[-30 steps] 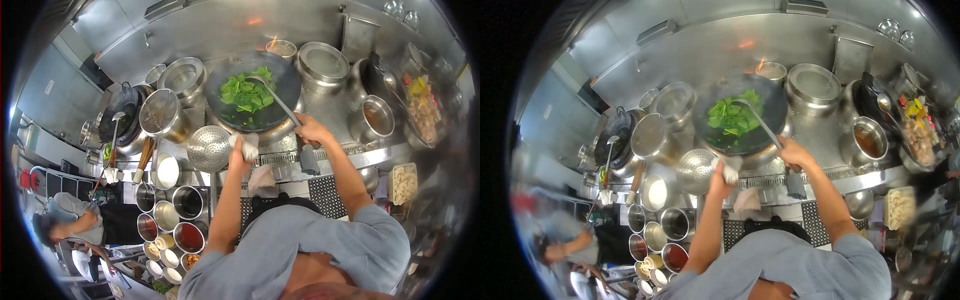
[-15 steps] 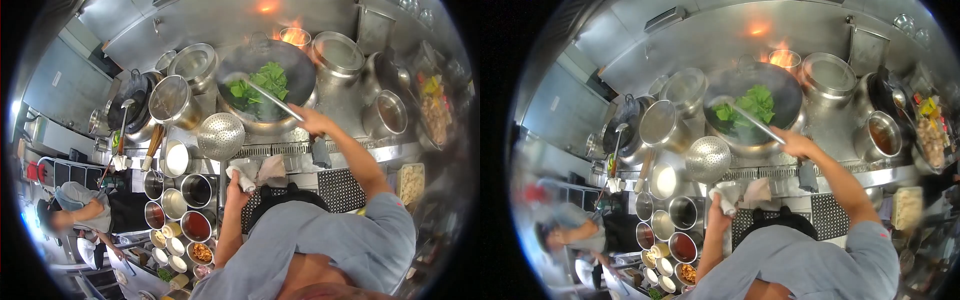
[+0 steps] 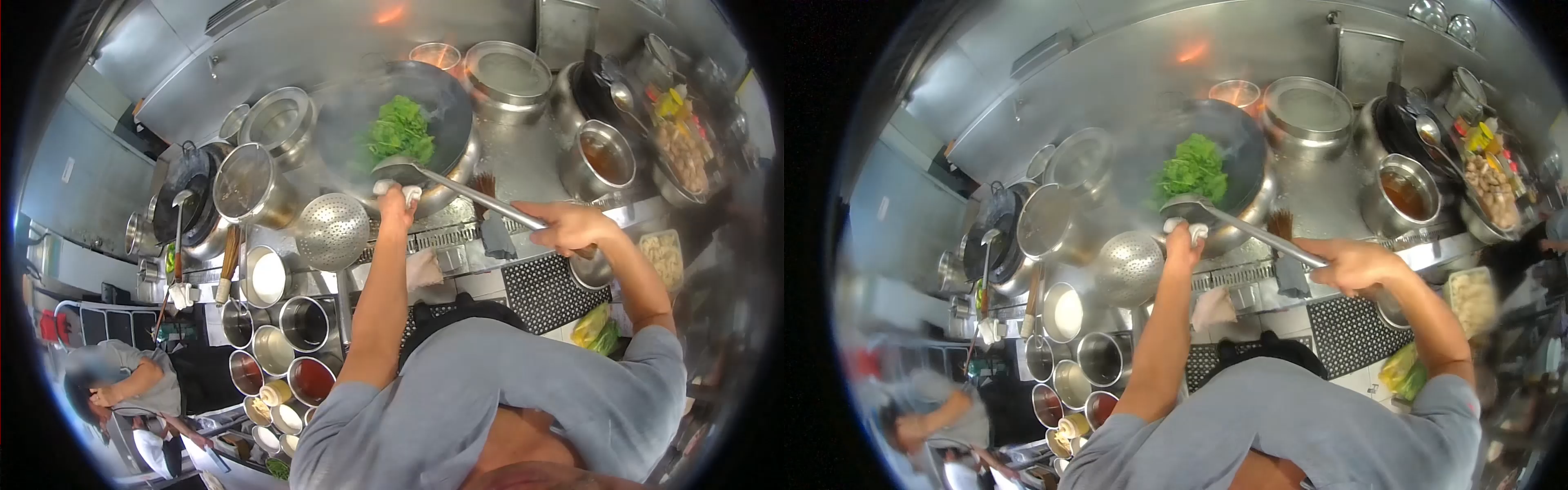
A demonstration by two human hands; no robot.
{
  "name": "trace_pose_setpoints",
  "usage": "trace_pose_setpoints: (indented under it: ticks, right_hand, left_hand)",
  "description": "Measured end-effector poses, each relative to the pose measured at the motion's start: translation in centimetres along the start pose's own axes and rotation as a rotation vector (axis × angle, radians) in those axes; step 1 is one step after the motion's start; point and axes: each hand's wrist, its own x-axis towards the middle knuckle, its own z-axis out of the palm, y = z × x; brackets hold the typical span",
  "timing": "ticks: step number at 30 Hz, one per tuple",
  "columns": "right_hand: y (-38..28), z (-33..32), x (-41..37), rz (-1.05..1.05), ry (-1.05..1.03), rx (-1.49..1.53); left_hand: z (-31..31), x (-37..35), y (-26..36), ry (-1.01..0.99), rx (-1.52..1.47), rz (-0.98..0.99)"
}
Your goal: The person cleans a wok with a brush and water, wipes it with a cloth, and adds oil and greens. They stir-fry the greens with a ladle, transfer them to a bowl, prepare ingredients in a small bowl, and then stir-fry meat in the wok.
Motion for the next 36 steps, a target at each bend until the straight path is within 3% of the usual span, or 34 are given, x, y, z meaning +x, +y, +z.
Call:
trace_pose_setpoints:
  ticks: [2,5,7,9,11,12,13,15,16,17,18,19,23,24,25,26,29,31,32,33,34,36]
  right_hand:
    - [-0.8,-0.2,-0.5,0.031,0.021,-0.098]
    - [-1.4,-1.6,0.9,0.035,0.005,-0.242]
    - [-2.2,-1.0,3.3,0.050,0.076,-0.462]
    - [-1.3,0.3,6.8,0.037,0.184,-0.474]
    - [0.0,0.4,8.5,0.020,0.308,-0.505]
    - [0.9,1.0,8.6,-0.044,0.342,-0.537]
    - [1.3,1.1,8.6,-0.115,0.376,-0.576]
    - [0.8,0.5,6.8,-0.183,0.347,-0.595]
    - [-0.6,-0.1,5.3,-0.050,0.214,-0.540]
    - [-1.8,-0.5,3.8,0.083,0.078,-0.481]
    - [-3.3,-0.9,2.8,0.082,0.002,-0.444]
    - [-3.4,-0.9,2.5,0.079,0.000,-0.439]
    - [-3.5,-1.8,3.9,0.031,0.009,-0.548]
    - [-1.3,-1.0,6.7,-0.046,0.139,-0.568]
    - [0.9,0.0,8.7,-0.114,0.262,-0.585]
    - [1.7,1.1,9.8,-0.104,0.256,-0.578]
    - [1.2,2.5,10.9,-0.040,0.382,-0.674]
    - [0.7,1.7,7.5,-0.105,0.300,-0.613]
    - [0.9,0.4,6.9,-0.110,0.302,-0.618]
    - [1.5,-0.7,6.3,-0.109,0.165,-0.624]
    - [1.6,-1.5,6.0,-0.106,0.022,-0.629]
    - [-1.6,-1.0,6.9,-0.065,0.055,-0.584]
  left_hand:
    - [0.9,-5.4,-0.3,0.072,0.020,0.016]
    - [1.2,-10.7,0.2,-0.071,-0.022,0.034]
    - [1.4,-7.9,0.3,0.008,-0.053,0.040]
    - [-0.7,-4.5,-2.4,-0.022,-0.022,0.047]
    - [-2.6,-4.4,-6.0,-0.096,0.037,0.265]
    - [-2.8,-7.5,-6.1,0.027,0.017,0.098]
    - [-2.7,-9.7,-5.4,0.020,0.009,0.113]
    - [-3.3,-12.6,-4.4,-0.099,0.039,0.083]
    - [-3.1,-11.2,-4.5,-0.081,-0.066,0.205]
    - [-2.5,-10.5,-2.9,-0.072,-0.045,0.130]
    - [-2.7,-7.4,-2.2,-0.086,-0.020,0.136]
    - [-3.4,-4.9,-2.1,-0.103,0.011,0.144]
    - [0.9,-7.5,2.0,-0.042,0.027,0.065]
    - [1.2,-7.1,2.5,-0.036,0.009,0.049]
    - [1.0,-7.0,2.2,-0.026,-0.010,0.024]
    - [-0.7,-4.2,0.3,-0.102,-0.015,0.095]
    - [-3.1,-4.5,-4.6,-0.065,0.106,0.207]
    - [-2.9,-10.7,-3.6,-0.095,0.110,0.087]
    - [-2.6,-11.7,-3.0,-0.112,0.025,0.077]
    - [-3.2,-10.1,-2.6,-0.103,0.022,0.075]
    - [-4.0,-7.2,-2.1,-0.153,0.329,0.270]
    - [-0.4,-7.7,2.3,-0.057,-0.001,0.005]
